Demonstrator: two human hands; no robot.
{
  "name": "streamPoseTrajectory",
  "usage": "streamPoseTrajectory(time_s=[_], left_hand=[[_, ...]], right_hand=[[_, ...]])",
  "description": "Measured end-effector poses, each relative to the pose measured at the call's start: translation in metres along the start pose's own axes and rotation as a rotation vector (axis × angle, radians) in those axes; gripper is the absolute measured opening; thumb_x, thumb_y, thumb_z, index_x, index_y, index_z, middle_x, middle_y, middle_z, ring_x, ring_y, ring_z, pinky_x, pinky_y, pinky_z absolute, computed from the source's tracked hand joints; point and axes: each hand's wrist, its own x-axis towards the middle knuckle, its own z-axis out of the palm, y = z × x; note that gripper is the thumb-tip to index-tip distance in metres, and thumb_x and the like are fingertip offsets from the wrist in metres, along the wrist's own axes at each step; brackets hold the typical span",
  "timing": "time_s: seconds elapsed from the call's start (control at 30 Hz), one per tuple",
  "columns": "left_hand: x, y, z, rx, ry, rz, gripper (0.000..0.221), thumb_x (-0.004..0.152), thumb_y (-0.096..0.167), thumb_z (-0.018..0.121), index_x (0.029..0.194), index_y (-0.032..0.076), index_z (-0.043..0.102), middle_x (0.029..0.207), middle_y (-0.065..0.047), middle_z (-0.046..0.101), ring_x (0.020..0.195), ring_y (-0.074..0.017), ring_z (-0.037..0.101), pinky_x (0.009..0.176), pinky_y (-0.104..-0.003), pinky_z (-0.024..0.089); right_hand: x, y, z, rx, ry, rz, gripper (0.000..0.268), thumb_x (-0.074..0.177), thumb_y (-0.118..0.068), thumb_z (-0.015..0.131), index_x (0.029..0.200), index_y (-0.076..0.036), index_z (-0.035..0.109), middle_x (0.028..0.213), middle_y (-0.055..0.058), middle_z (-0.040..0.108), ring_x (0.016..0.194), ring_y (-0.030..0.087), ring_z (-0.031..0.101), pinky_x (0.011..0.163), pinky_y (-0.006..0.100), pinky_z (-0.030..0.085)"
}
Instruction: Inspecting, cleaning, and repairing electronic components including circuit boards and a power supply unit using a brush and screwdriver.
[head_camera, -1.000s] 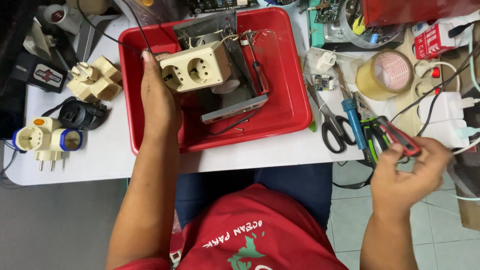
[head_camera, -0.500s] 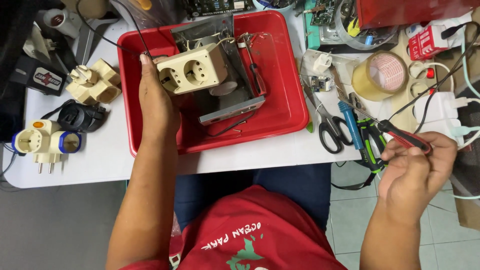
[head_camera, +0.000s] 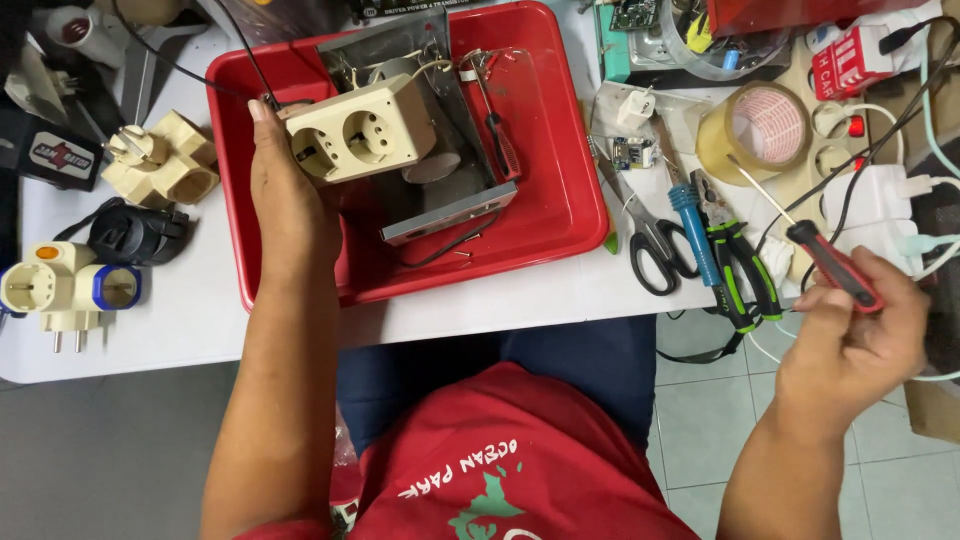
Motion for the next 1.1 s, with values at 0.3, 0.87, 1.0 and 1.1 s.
streamPoseTrajectory(time_s=[0.3, 0.87, 1.0, 1.1], left_hand=[[-0.003, 0.017, 0.007, 0.138, -0.008, -0.017, 0.059, 0.085, 0.062, 0.042, 0.104, 0.011, 0.066, 0.088, -0.004, 0.072, 0.078, -0.0155, 0.071, 0.062, -0.026, 0.056], [0.005, 0.001, -0.005, 0.037, -0.041, 0.074, 0.057, 0.097, 0.057, 0.047, 0.106, 0.005, 0.067, 0.080, -0.008, 0.059, 0.067, -0.0196, 0.068, 0.050, -0.034, 0.066], [-0.002, 0.002, -0.002, 0.031, -0.054, 0.072, 0.055, 0.100, 0.055, 0.046, 0.112, 0.005, 0.066, 0.082, -0.008, 0.057, 0.068, -0.0182, 0.066, 0.052, -0.033, 0.065], [0.007, -0.009, -0.009, 0.039, -0.056, 0.075, 0.055, 0.101, 0.055, 0.047, 0.115, 0.004, 0.064, 0.083, -0.007, 0.057, 0.069, -0.0169, 0.066, 0.053, -0.032, 0.064]], right_hand=[[-0.020, -0.005, 0.016, -0.368, -0.084, -0.281, 0.029, 0.111, -0.010, 0.061, 0.129, 0.013, 0.068, 0.112, 0.028, 0.069, 0.096, 0.043, 0.065, 0.086, 0.050, 0.051], [0.027, -0.051, 0.129, -0.483, -0.370, -0.772, 0.025, 0.094, -0.012, 0.073, 0.118, -0.010, 0.078, 0.094, 0.010, 0.065, 0.076, 0.024, 0.062, 0.085, 0.041, 0.050], [0.027, -0.054, 0.130, -0.560, -0.456, -0.712, 0.031, 0.095, -0.032, 0.071, 0.119, -0.012, 0.076, 0.103, 0.010, 0.064, 0.084, 0.026, 0.062, 0.089, 0.043, 0.049], [0.031, -0.065, 0.135, -0.574, -0.463, -0.710, 0.034, 0.096, -0.037, 0.071, 0.119, -0.012, 0.075, 0.105, 0.010, 0.063, 0.087, 0.026, 0.063, 0.090, 0.042, 0.049]])
